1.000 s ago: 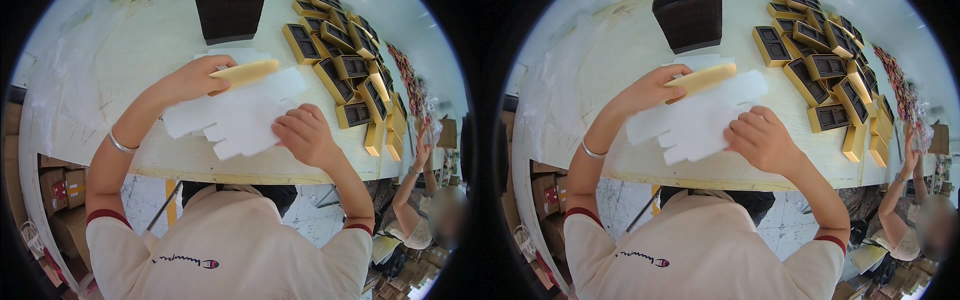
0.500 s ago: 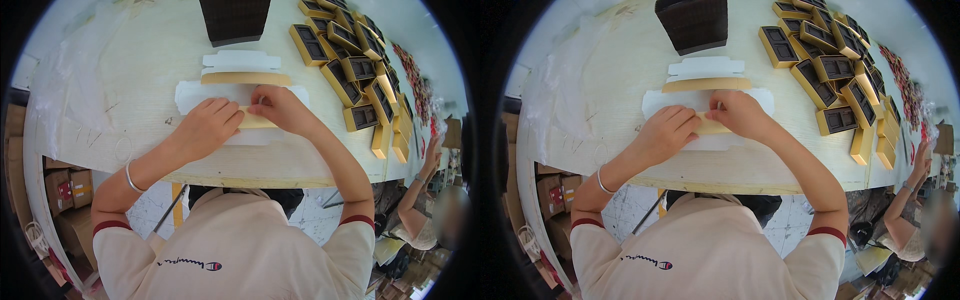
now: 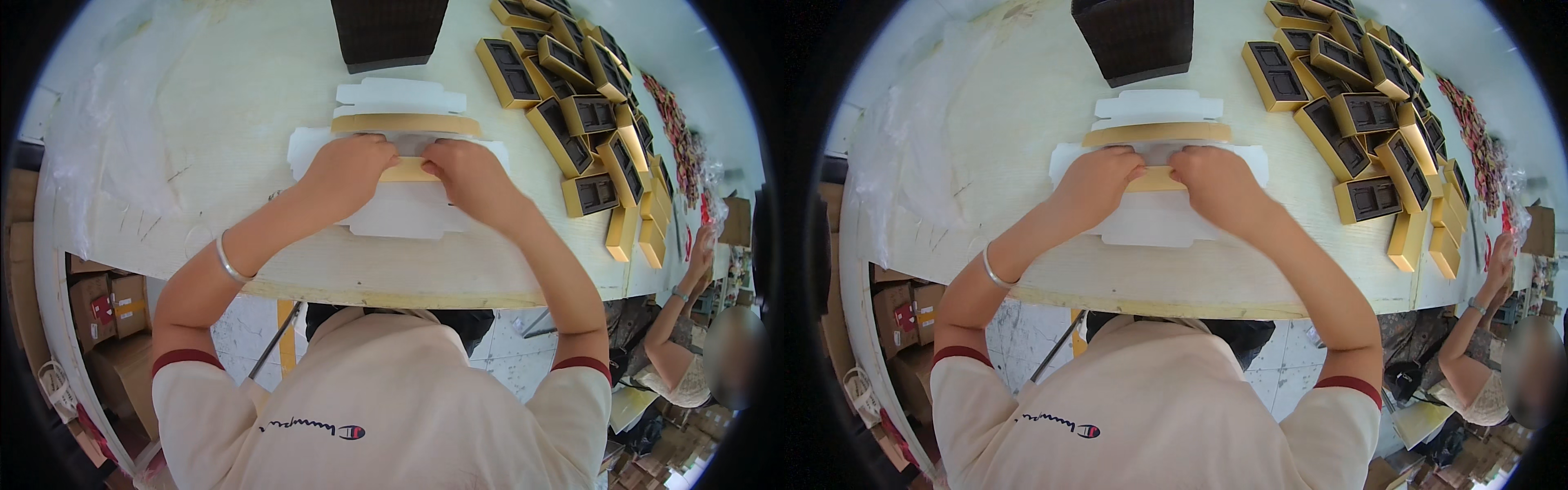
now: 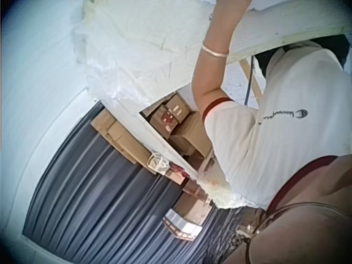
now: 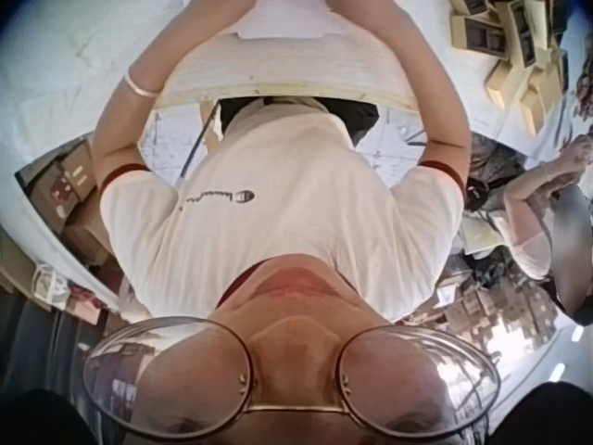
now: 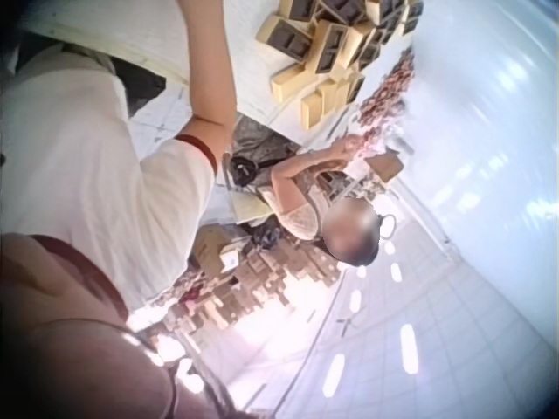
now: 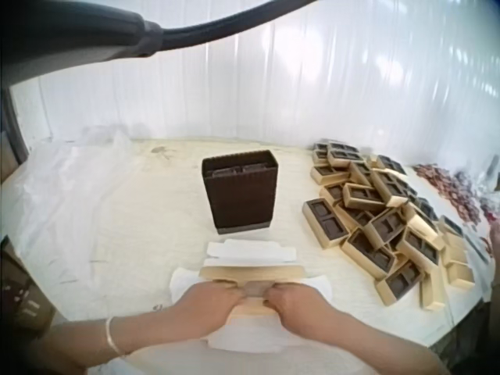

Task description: The person folds flat cardboard pieces into small rectangular boxes and places black inserts inside them. The person repeats this process multiple times, stacking the completed boxes on the table.

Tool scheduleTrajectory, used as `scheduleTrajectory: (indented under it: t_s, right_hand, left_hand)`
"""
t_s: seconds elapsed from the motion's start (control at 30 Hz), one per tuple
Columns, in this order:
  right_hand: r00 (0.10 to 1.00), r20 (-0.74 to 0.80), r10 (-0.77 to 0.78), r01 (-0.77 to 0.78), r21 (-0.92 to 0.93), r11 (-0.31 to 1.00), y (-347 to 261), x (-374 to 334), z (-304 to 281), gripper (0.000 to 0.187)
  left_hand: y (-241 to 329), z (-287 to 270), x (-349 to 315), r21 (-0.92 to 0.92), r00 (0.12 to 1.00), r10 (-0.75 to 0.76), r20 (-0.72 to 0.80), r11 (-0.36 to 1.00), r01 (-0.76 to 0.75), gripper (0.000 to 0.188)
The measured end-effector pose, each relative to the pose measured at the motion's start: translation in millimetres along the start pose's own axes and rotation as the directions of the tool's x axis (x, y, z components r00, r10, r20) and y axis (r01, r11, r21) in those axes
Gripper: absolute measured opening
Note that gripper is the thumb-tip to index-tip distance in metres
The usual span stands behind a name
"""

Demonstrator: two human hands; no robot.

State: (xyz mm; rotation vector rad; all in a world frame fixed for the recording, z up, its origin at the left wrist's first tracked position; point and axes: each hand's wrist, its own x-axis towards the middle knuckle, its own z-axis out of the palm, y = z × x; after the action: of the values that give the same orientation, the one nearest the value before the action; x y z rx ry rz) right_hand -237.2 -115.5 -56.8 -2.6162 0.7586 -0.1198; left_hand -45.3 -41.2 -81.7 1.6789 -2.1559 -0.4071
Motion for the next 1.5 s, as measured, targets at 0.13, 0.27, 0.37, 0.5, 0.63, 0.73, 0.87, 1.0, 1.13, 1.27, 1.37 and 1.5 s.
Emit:
scheduleTrajectory:
  t_s: [0.13, 0.27, 0.37, 0.5, 0.63, 0.73, 0.87, 1.0, 1.13, 1.27, 1.37, 1.5]
  right_hand:
    - [0.998, -0.059, -0.025, 0.028, 0.041, 0.999, 0.7, -2.1, 3.6, 0.004]
    - [0.971, -0.161, -0.179, 0.164, -0.103, 0.981, -0.6, -8.8, 8.4, 0.011]
    - [0.95, -0.164, -0.266, 0.195, -0.353, 0.915, -12.1, -11.6, 9.7, 0.015]
    - [0.895, -0.232, -0.382, 0.224, -0.505, 0.833, -26.2, -13.4, 14.9, 0.019]
    - [0.899, -0.213, -0.383, 0.204, -0.569, 0.797, -35.6, -22.4, -15.6, 0.02]
    - [0.874, -0.201, -0.443, 0.259, -0.579, 0.773, -21.0, -18.2, -30.8, 0.022]
    - [0.817, -0.11, -0.565, 0.491, -0.379, 0.784, -0.6, -18.5, 5.1, 0.026]
    - [0.882, -0.189, -0.431, 0.423, -0.084, 0.902, -1.5, -33.3, 11.7, 0.029]
    - [0.897, -0.225, -0.38, 0.382, -0.035, 0.923, 2.6, -35.7, 14.4, 0.03]
    - [0.89, -0.262, -0.373, 0.379, -0.029, 0.925, -2.7, -35.2, 16.7, 0.031]
    - [0.882, -0.3, -0.364, 0.377, -0.015, 0.926, -3.6, -37.7, 16.5, 0.028]
    - [0.882, -0.321, -0.346, 0.377, 0.04, 0.925, -1.8, -33.6, 21.5, 0.023]
  left_hand:
    - [2.6, -14.1, -7.2, 0.225, 0.946, 0.251, -0.203, 0.953, -0.205, 0.009]
    - [-0.4, -52.5, 6.7, 0.129, 0.88, 0.19, -0.436, 0.98, -0.148, 0.018]
    - [-27.3, -51.3, 20.9, 0.049, 0.967, 0.102, -0.233, 0.994, -0.093, 0.02]
    - [-18.7, -52.2, 26.4, -0.18, 0.984, -0.057, 0.167, 0.98, 0.087, 0.018]
    - [8.9, -70.4, 7.7, -0.272, 0.994, -0.094, -0.062, 0.96, 0.074, 0.019]
    - [19.2, -56.4, -9.2, -0.281, 0.954, -0.035, -0.299, 0.958, -0.053, 0.029]
    - [18.4, -16.8, -27.5, -0.277, 0.991, -0.052, -0.125, 0.961, 0.015, 0.035]
    - [11.8, -13.3, -35.6, -0.338, 0.991, -0.052, 0.123, 0.937, 0.091, 0.035]
    - [6.2, -44.2, -40.3, -0.492, 0.947, 0.08, 0.312, 0.866, 0.089, 0.039]
    - [-2.6, -44.6, -41.2, -0.467, 0.924, 0.149, 0.351, 0.883, 0.035, 0.042]
    - [0.6, -47.1, -37.0, -0.468, 0.899, 0.122, 0.421, 0.878, 0.1, 0.042]
    - [6.7, -40.1, -34.0, -0.411, 0.931, 0.184, 0.316, 0.911, -0.04, 0.039]
